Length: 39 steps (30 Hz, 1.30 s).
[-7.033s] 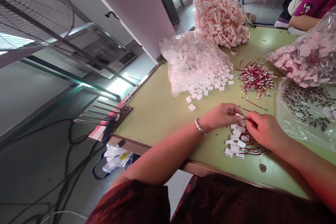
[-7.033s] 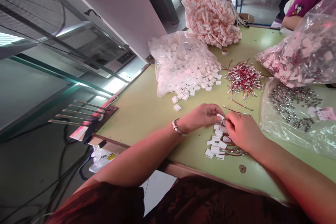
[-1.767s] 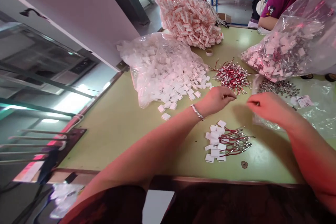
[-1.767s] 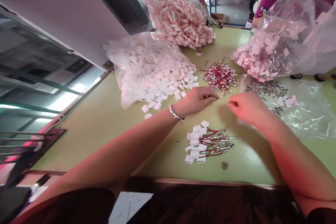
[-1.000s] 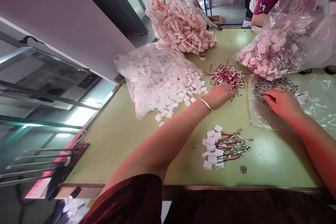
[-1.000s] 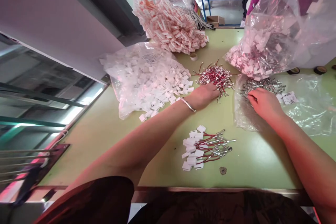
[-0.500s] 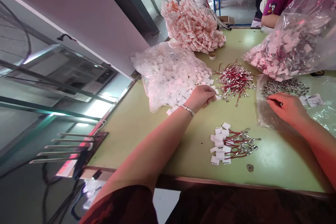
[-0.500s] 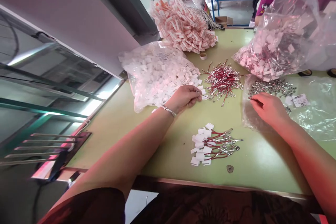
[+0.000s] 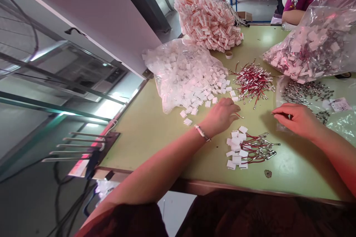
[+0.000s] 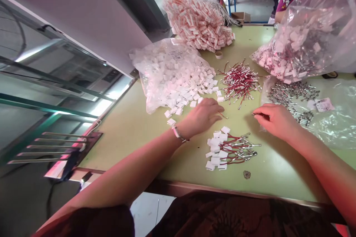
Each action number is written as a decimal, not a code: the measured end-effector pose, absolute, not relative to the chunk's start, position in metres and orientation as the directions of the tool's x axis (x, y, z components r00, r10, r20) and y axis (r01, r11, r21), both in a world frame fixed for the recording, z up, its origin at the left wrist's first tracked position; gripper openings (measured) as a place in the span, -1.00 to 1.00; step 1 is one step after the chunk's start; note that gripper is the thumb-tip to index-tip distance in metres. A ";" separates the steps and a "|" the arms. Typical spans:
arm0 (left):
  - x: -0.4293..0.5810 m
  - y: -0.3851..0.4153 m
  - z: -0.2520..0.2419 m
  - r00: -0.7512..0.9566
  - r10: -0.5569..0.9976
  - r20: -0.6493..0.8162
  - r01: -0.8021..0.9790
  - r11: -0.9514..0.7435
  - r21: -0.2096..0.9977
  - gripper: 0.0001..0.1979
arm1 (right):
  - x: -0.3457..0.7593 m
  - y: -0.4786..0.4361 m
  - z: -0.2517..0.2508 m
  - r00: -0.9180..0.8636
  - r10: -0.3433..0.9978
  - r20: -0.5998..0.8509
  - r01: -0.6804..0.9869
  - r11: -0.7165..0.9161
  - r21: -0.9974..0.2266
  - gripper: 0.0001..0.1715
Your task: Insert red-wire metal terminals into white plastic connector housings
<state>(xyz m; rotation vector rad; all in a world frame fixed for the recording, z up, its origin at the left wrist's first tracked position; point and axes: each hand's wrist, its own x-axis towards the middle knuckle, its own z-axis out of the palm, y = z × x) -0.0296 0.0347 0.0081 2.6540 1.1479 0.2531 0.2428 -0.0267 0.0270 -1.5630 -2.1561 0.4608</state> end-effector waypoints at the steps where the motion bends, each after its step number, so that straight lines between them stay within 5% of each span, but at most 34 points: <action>1: -0.026 0.037 0.003 0.703 0.708 0.065 0.655 -0.680 0.329 -0.87 | 0.237 -0.026 0.029 -0.258 0.957 0.131 0.794 0.287 -0.536 -0.76; 6: -0.012 0.039 -0.013 0.534 0.833 0.146 0.564 -0.480 0.672 -0.91 | 0.200 -0.016 0.028 -0.257 0.966 0.023 0.747 0.213 -0.630 -0.82; 9: -0.010 0.031 -0.011 0.434 0.900 0.031 0.321 -0.187 0.928 -0.96 | 0.181 -0.006 0.017 -0.229 0.968 0.104 0.689 0.237 -0.685 -0.79; 11: -0.010 0.025 -0.009 0.405 0.914 -0.019 0.179 -0.059 0.982 -0.92 | 0.173 -0.001 0.011 -0.218 0.961 0.170 0.655 0.273 -0.705 -0.80; 17: -0.013 0.025 -0.012 0.433 0.901 -0.041 0.227 -0.064 0.972 -0.74 | 0.170 -0.001 0.006 -0.179 0.952 0.247 0.630 0.304 -0.715 -0.78; 34: -0.013 0.023 -0.009 0.530 0.848 -0.016 0.373 -0.216 0.902 -0.71 | 0.174 -0.006 0.003 -0.291 0.924 0.248 0.675 0.382 -0.631 -0.77; 39: -0.016 0.023 -0.012 0.610 0.784 0.116 0.468 -0.475 0.745 -0.70 | 0.179 -0.003 0.008 -0.453 0.876 0.166 0.713 0.468 -0.522 -0.73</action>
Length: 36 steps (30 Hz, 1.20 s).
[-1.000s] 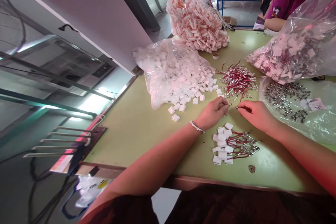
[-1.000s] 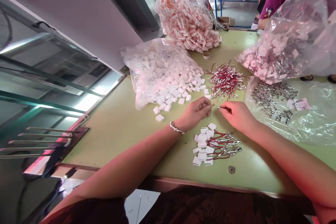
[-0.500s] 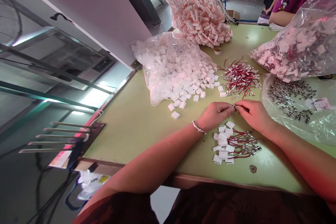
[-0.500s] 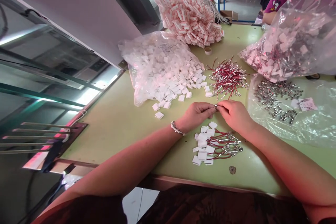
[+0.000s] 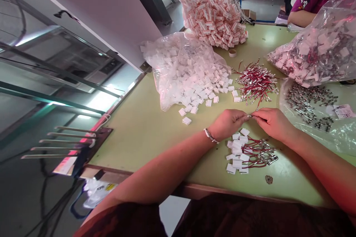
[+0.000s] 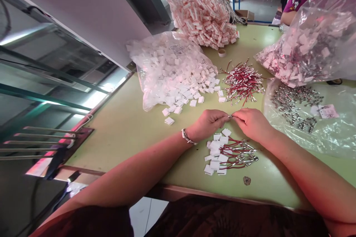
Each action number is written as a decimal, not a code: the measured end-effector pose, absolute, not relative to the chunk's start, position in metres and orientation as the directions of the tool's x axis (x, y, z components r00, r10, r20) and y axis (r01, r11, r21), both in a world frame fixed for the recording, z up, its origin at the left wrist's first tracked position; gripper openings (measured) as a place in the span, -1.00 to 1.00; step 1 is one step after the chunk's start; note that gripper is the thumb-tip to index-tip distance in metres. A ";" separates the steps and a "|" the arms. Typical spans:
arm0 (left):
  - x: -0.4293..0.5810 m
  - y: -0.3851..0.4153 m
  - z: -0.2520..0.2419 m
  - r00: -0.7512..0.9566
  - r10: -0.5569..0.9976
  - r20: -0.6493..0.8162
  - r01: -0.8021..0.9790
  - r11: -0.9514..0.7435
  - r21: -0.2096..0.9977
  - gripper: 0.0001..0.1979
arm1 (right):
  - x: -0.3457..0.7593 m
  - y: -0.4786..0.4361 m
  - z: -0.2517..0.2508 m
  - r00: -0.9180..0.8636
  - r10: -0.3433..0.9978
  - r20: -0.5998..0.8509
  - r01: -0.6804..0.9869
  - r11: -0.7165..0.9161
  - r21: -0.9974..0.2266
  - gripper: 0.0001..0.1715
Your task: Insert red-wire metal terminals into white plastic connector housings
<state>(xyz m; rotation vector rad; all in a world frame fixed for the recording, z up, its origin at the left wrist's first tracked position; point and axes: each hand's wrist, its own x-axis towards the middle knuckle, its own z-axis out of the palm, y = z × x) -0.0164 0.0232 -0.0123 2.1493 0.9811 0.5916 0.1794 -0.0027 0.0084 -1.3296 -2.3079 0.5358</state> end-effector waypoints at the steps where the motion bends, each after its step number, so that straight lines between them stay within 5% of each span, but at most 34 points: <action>1: -0.017 0.023 -0.012 0.658 0.737 0.153 0.484 -0.570 0.664 -0.71 | 0.180 -0.002 0.010 -0.489 0.864 0.122 0.716 0.477 -0.510 -0.73; 4: -0.017 0.023 -0.008 0.788 0.592 0.167 0.489 -0.768 0.414 -0.74 | 0.179 -0.002 0.016 -0.480 0.877 -0.018 0.726 0.386 -0.569 -0.77; 7: -0.017 0.028 -0.005 0.804 0.575 0.150 0.514 -0.799 0.311 -0.72 | 0.179 -0.001 0.020 -0.398 0.913 -0.092 0.741 0.261 -0.619 -0.77; 13: -0.035 0.059 -0.008 0.490 0.749 0.446 0.627 -0.658 0.417 -0.73 | 0.200 0.007 0.022 -0.384 0.923 -0.037 0.884 0.355 -0.305 -0.76; 18: -0.025 0.068 -0.012 0.518 0.801 0.299 0.732 -0.596 0.331 -0.74 | 0.196 0.007 0.024 -0.440 0.898 -0.003 0.884 0.433 -0.178 -0.81; 25: -0.020 0.071 -0.023 0.560 0.792 0.241 0.767 -0.606 0.211 -0.72 | 0.149 0.006 0.006 -0.322 0.947 0.003 0.944 0.321 -0.080 -0.77; 31: -0.036 0.056 -0.019 0.531 0.830 0.171 0.784 -0.557 0.273 -0.74 | 0.153 0.001 0.006 -0.287 0.955 -0.070 0.958 0.284 -0.048 -0.77; 36: -0.036 0.044 -0.010 0.419 0.906 0.053 0.858 -0.414 0.304 -0.72 | 0.163 -0.001 0.012 -0.237 0.970 -0.048 0.932 0.213 -0.294 -0.84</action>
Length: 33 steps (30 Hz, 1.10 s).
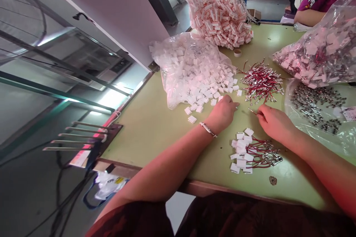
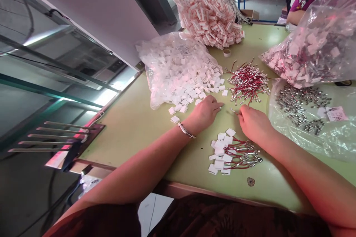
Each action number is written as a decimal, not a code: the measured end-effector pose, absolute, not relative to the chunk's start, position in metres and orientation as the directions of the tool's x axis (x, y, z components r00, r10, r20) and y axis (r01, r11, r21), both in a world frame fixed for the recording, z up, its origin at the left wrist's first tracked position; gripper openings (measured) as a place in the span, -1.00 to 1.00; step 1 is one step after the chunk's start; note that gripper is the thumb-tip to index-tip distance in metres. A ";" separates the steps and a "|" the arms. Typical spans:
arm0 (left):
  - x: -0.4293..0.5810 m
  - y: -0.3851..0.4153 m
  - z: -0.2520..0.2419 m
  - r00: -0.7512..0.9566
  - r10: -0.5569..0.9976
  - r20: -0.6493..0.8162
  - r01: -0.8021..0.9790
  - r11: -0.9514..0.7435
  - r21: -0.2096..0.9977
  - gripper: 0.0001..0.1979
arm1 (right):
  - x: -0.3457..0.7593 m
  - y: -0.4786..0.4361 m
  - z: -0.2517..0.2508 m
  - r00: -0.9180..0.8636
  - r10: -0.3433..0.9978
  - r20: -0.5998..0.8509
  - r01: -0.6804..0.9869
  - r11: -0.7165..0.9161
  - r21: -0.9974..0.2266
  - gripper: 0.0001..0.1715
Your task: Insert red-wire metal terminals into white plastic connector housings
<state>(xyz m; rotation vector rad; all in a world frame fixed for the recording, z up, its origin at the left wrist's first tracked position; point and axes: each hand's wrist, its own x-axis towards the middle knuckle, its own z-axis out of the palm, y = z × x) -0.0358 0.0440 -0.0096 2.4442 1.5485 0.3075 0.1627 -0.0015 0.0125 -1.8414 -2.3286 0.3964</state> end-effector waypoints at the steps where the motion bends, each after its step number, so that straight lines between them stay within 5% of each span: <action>1: -0.035 0.043 -0.008 0.416 0.909 0.040 0.865 -0.408 0.293 -0.73 | 0.165 -0.001 0.012 -0.237 0.970 -0.052 0.903 0.201 -0.380 -0.86; 6: -0.036 0.040 -0.004 0.452 0.891 0.049 0.837 -0.442 0.322 -0.76 | 0.175 0.001 0.005 -0.243 0.970 -0.020 0.712 0.164 -0.683 -0.87; 10: -0.035 0.039 -0.006 0.338 0.932 0.131 0.658 -0.334 0.675 -0.65 | 0.177 0.000 0.003 -0.206 0.977 0.055 0.688 0.184 -0.702 -0.82; 15: -0.033 0.034 -0.006 0.367 0.929 -0.039 0.130 -0.009 0.992 -0.67 | 0.176 -0.003 0.007 -0.199 0.955 0.219 0.706 0.295 -0.644 -0.84; 24: -0.031 0.032 -0.006 0.469 0.829 -0.306 -0.175 0.426 0.887 -0.73 | 0.176 -0.006 0.010 -0.311 0.872 0.377 0.716 0.476 -0.510 -0.83; 29: -0.034 0.034 -0.007 0.532 0.779 -0.331 -0.212 0.501 0.839 -0.70 | 0.181 -0.005 0.009 -0.433 0.764 0.479 0.743 0.603 -0.289 -0.75; 33: -0.034 0.034 -0.006 0.488 0.803 -0.343 -0.255 0.507 0.824 -0.73 | 0.180 -0.006 0.010 -0.381 0.792 0.477 0.727 0.575 -0.375 -0.79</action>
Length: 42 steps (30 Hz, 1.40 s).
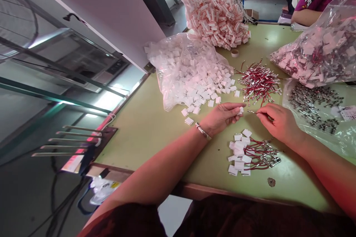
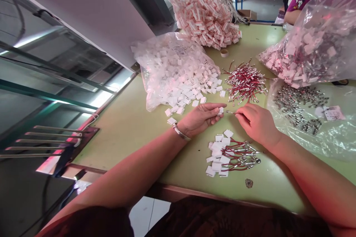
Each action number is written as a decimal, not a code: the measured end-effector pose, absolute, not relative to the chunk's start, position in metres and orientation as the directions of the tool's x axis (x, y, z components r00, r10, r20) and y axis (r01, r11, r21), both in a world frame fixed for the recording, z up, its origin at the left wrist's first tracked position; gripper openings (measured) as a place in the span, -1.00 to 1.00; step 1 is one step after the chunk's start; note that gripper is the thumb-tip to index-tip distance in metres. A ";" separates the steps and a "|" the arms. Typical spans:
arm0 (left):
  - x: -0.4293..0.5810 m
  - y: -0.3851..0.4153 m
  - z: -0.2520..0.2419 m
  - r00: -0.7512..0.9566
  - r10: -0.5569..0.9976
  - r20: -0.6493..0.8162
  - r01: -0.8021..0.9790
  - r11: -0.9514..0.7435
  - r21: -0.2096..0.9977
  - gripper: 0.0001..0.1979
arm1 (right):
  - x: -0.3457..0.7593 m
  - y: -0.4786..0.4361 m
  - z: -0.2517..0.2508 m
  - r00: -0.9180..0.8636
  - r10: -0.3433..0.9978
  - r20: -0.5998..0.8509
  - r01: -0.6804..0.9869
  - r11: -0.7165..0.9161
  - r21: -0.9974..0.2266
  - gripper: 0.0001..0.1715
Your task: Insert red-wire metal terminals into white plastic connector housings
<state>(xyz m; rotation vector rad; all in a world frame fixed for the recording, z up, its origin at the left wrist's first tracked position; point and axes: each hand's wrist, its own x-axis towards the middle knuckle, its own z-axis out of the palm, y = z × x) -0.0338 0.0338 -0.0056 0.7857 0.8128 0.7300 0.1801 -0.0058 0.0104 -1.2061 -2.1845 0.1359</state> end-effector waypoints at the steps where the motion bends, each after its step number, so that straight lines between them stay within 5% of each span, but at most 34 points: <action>1: -0.033 0.033 -0.005 0.483 0.806 -0.343 -0.257 0.505 0.824 -0.74 | 0.179 -0.006 0.011 -0.366 0.810 0.458 0.719 0.559 -0.413 -0.81; 7: -0.031 0.033 0.002 0.449 0.834 -0.320 -0.309 0.482 0.820 -0.84 | 0.169 -0.013 0.011 -0.373 0.858 0.353 0.701 0.510 -0.499 -0.84; 12: -0.030 0.033 0.005 0.374 0.875 -0.307 -0.309 0.430 0.848 -0.77 | 0.162 -0.018 0.011 -0.257 0.957 0.134 0.603 0.267 -0.751 -0.81; 19: -0.023 0.027 0.005 0.385 0.842 -0.379 -0.379 0.518 0.767 -0.91 | 0.158 -0.017 0.009 -0.239 0.970 -0.038 0.513 0.093 -0.853 -0.73; 24: -0.024 0.026 0.006 0.370 0.848 -0.379 -0.341 0.503 0.794 -0.94 | 0.161 -0.014 0.013 -0.219 0.967 -0.130 0.495 -0.005 -0.869 -0.66; 31: -0.026 0.025 0.002 0.446 0.857 -0.259 -0.001 0.290 0.957 -0.73 | 0.165 -0.012 0.016 -0.279 0.930 -0.240 0.502 -0.072 -0.862 -0.78; 38: -0.027 0.021 0.004 0.541 0.824 -0.170 0.004 0.199 0.980 -0.81 | 0.170 -0.008 0.024 -0.331 0.762 -0.556 0.262 -0.492 -0.830 -0.85; 42: -0.023 0.018 0.003 0.549 0.822 -0.151 0.007 0.177 0.984 -0.82 | 0.167 -0.010 0.020 -0.298 0.821 -0.487 0.301 -0.403 -0.864 -0.84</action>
